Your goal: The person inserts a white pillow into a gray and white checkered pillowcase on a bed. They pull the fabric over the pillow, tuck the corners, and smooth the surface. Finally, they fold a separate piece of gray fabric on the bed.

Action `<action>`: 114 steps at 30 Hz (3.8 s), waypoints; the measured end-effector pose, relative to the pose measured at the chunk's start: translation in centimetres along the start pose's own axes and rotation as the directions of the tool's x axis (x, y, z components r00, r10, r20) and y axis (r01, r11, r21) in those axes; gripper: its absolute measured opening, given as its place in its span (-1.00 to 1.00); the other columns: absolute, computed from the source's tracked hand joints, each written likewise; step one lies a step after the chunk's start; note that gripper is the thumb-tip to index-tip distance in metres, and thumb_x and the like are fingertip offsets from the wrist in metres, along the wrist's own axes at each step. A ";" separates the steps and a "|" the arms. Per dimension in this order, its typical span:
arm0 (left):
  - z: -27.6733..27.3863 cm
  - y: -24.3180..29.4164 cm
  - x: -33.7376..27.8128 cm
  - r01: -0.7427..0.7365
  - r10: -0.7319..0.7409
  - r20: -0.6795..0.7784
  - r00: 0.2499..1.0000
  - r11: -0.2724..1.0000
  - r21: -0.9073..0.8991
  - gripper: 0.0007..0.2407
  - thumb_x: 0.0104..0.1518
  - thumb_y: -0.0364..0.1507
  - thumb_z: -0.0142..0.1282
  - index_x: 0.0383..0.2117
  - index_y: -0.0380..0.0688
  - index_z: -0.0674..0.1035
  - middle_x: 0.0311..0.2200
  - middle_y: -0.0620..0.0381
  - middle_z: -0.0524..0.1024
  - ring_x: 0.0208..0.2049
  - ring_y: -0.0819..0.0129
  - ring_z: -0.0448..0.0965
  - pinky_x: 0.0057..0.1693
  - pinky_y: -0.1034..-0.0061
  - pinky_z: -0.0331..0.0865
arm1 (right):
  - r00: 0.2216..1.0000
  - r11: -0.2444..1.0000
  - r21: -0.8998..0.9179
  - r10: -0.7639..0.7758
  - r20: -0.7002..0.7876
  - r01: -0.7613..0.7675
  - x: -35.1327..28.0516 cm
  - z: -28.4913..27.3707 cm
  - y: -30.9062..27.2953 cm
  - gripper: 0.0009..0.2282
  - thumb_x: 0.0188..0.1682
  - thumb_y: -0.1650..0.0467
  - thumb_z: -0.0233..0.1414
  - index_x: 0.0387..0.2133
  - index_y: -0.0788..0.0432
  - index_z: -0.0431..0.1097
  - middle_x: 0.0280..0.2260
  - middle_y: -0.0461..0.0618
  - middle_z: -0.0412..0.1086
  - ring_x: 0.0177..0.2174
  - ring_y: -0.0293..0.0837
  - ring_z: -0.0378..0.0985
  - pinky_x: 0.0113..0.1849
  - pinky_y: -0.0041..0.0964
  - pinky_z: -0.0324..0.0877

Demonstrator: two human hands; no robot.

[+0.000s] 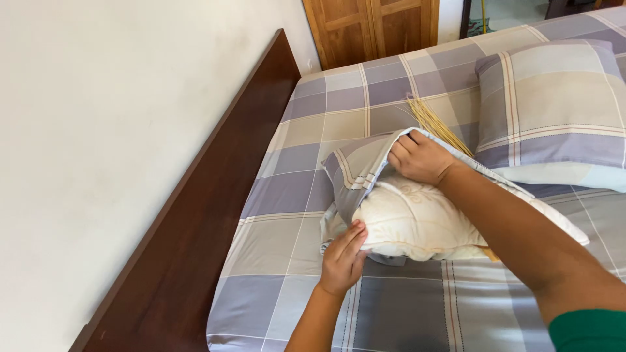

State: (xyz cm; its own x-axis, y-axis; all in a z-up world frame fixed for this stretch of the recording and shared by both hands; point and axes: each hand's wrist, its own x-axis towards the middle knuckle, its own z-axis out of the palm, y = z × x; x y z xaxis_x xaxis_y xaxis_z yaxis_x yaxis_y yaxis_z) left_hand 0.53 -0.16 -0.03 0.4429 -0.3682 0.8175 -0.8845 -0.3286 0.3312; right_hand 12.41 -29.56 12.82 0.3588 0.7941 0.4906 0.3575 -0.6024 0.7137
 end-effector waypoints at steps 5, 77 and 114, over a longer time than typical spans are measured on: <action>1.1 1.8 5.5 -0.072 0.086 -0.085 0.993 0.985 0.156 -0.67 0.01 -0.52 0.40 -0.05 -0.01 0.68 0.24 0.03 0.45 0.32 0.09 0.37 0.33 0.24 0.26 | 0.901 0.771 0.468 0.348 0.259 -0.432 -1.9 1.6 -2.6 -0.84 -0.15 0.48 0.03 -0.30 0.21 0.30 -0.36 0.15 0.44 -0.34 0.18 0.58 -0.30 0.03 0.45; -9.5 -0.4 29.3 -0.442 -0.272 0.614 0.741 0.491 0.751 -0.48 -0.02 -0.46 0.20 0.15 0.18 0.37 -0.10 0.12 0.48 -0.13 0.15 0.58 -0.07 0.29 0.42 | 0.936 0.696 0.625 0.273 0.224 -0.353 1.5 -15.5 -7.8 -0.23 -0.17 0.04 0.15 0.31 0.09 0.11 -0.03 0.06 0.39 -0.02 0.00 0.38 0.09 -0.02 0.11; -10.1 2.9 31.1 -0.624 0.111 0.631 0.768 0.349 0.699 -0.81 0.02 -0.49 0.15 -0.24 0.01 0.48 -0.34 0.18 0.46 -0.41 0.26 0.60 -0.25 0.36 0.49 | 0.662 0.543 0.648 0.745 -0.078 -0.534 -2.9 -10.8 -5.0 -0.27 -0.25 0.43 0.22 0.29 0.14 0.13 -0.02 0.20 0.37 -0.02 0.19 0.40 -0.02 0.03 0.24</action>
State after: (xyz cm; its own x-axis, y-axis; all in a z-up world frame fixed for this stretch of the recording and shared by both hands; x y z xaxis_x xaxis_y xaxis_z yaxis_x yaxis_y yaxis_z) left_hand 10.28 -3.79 31.10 0.3345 -0.8677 0.3675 -0.4828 -0.4928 -0.7239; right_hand 0.21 -28.00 13.19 0.4363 0.0832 0.8959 0.5615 -0.8032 -0.1988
